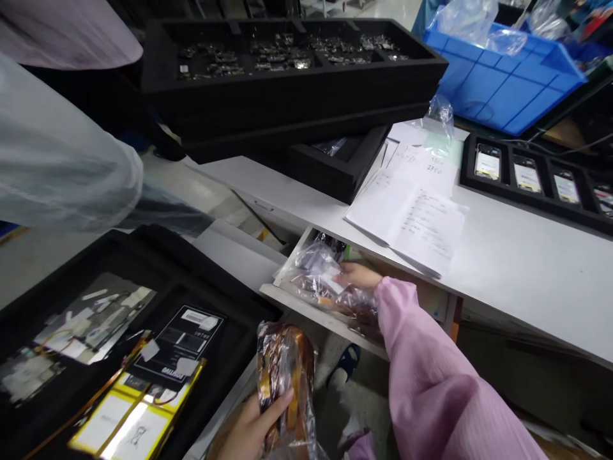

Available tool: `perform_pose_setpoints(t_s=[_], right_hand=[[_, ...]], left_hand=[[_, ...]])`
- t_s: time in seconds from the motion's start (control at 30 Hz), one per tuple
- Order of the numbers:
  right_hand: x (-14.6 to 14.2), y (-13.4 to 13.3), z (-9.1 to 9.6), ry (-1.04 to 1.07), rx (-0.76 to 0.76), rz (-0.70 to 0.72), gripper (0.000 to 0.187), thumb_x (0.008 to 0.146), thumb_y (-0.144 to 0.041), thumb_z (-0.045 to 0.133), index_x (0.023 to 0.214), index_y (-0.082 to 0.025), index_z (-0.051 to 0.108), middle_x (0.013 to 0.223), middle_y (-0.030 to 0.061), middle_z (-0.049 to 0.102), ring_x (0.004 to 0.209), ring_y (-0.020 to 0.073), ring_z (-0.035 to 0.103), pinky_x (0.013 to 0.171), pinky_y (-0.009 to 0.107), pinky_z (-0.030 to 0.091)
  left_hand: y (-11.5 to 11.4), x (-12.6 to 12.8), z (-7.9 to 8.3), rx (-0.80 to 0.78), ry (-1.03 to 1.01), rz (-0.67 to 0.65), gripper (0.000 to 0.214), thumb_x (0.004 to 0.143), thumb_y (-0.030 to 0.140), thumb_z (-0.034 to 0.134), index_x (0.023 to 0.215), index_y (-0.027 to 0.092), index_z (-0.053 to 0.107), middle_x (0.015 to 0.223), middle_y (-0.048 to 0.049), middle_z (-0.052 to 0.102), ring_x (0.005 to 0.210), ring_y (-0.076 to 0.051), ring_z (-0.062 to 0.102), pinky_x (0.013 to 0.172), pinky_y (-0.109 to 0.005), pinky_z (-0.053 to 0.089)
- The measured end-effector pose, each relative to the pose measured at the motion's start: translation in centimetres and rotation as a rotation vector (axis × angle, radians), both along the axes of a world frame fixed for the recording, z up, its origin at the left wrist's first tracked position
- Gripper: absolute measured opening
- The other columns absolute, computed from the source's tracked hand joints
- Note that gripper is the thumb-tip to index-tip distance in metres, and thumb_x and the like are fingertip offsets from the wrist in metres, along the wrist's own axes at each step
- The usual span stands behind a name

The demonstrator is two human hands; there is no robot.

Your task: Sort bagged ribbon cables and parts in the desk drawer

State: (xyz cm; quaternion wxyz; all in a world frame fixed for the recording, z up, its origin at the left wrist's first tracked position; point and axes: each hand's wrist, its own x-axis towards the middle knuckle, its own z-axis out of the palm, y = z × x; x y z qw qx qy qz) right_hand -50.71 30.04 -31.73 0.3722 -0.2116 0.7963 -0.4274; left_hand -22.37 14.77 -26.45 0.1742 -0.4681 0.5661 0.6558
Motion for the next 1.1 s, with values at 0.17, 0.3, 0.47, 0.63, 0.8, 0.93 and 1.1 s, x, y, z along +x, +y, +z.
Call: perform_pose_setpoints(t_s=[0.17, 0.3, 0.47, 0.63, 0.8, 0.93, 1.1], right_hand=[[1.1, -1.4, -0.5, 0.097, -0.032, -0.107, 0.037, 0.083, -0.022, 0.063, 0.119, -0.019, 0.060, 0.115, 0.0095, 0.065, 0.111, 0.0258, 0.057, 0.097, 0.041, 0.046], [0.7, -1.7, -0.5, -0.007, -0.029, 0.015, 0.039, 0.082, -0.015, 0.056, 0.120, -0.020, 0.060, 0.095, 0.0045, 0.072, 0.082, 0.0189, 0.067, 0.075, 0.032, 0.057], [0.2, -2.5, -0.2, 0.032, 0.066, 0.054, 0.038, 0.077, -0.015, 0.063, 0.115, -0.017, 0.062, 0.076, 0.0035, 0.072, 0.062, 0.0195, 0.067, 0.059, 0.031, 0.057], [3.7, -0.7, 2.8, 0.390, 0.088, -0.142, 0.044, 0.091, -0.036, 0.052, 0.132, -0.019, 0.047, 0.127, 0.0160, 0.059, 0.120, 0.0317, 0.052, 0.103, 0.051, 0.039], [7.2, 6.6, 3.3, 0.731, 0.408, -0.025, 0.039, 0.092, -0.049, 0.046, 0.114, -0.018, 0.054, 0.109, 0.0132, 0.067, 0.101, 0.0284, 0.060, 0.087, 0.044, 0.046], [7.7, 9.3, 1.1, 0.743, 0.548, 0.091, 0.024, 0.091, -0.035, 0.052, 0.104, -0.017, 0.060, 0.097, 0.0118, 0.070, 0.096, 0.0292, 0.060, 0.080, 0.041, 0.042], [7.1, 10.2, 1.3, 0.771, 0.619, 0.157, 0.024, 0.090, -0.012, 0.044, 0.087, -0.021, 0.067, 0.082, 0.0081, 0.071, 0.086, 0.0257, 0.059, 0.075, 0.037, 0.039]], left_hand=[[-0.1, 0.1, -0.7, 0.024, 0.031, -0.017, 0.056, 0.059, 0.056, 0.074, 0.098, 0.015, 0.070, 0.099, -0.0097, 0.075, 0.108, -0.032, 0.063, 0.092, -0.033, 0.050], [-0.2, 0.4, -0.7, -0.016, 0.022, -0.001, 0.055, 0.058, 0.057, 0.073, 0.094, 0.016, 0.070, 0.098, -0.0092, 0.075, 0.106, -0.031, 0.065, 0.091, -0.032, 0.051], [-0.2, 0.8, -0.4, -0.021, 0.013, 0.002, 0.053, 0.057, 0.057, 0.074, 0.090, 0.015, 0.071, 0.100, -0.0105, 0.075, 0.106, -0.032, 0.064, 0.092, -0.034, 0.051], [-0.6, 1.3, -0.4, 0.016, -0.001, -0.012, 0.054, 0.055, 0.058, 0.075, 0.091, 0.018, 0.072, 0.098, -0.0091, 0.075, 0.107, -0.033, 0.064, 0.093, -0.037, 0.051], [-0.9, 2.1, -1.2, 0.003, 0.016, 0.019, 0.051, 0.058, 0.056, 0.073, 0.090, 0.016, 0.070, 0.099, -0.0096, 0.075, 0.106, -0.034, 0.064, 0.091, -0.037, 0.051], [-1.0, 2.5, -1.5, 0.007, 0.016, 0.011, 0.044, 0.062, 0.053, 0.071, 0.087, 0.017, 0.069, 0.096, -0.0084, 0.075, 0.104, -0.033, 0.065, 0.089, -0.036, 0.052], [-1.1, 2.5, -1.2, -0.008, 0.021, -0.042, 0.046, 0.062, 0.052, 0.070, 0.092, 0.017, 0.070, 0.100, -0.0093, 0.075, 0.106, -0.033, 0.064, 0.090, -0.035, 0.052]])
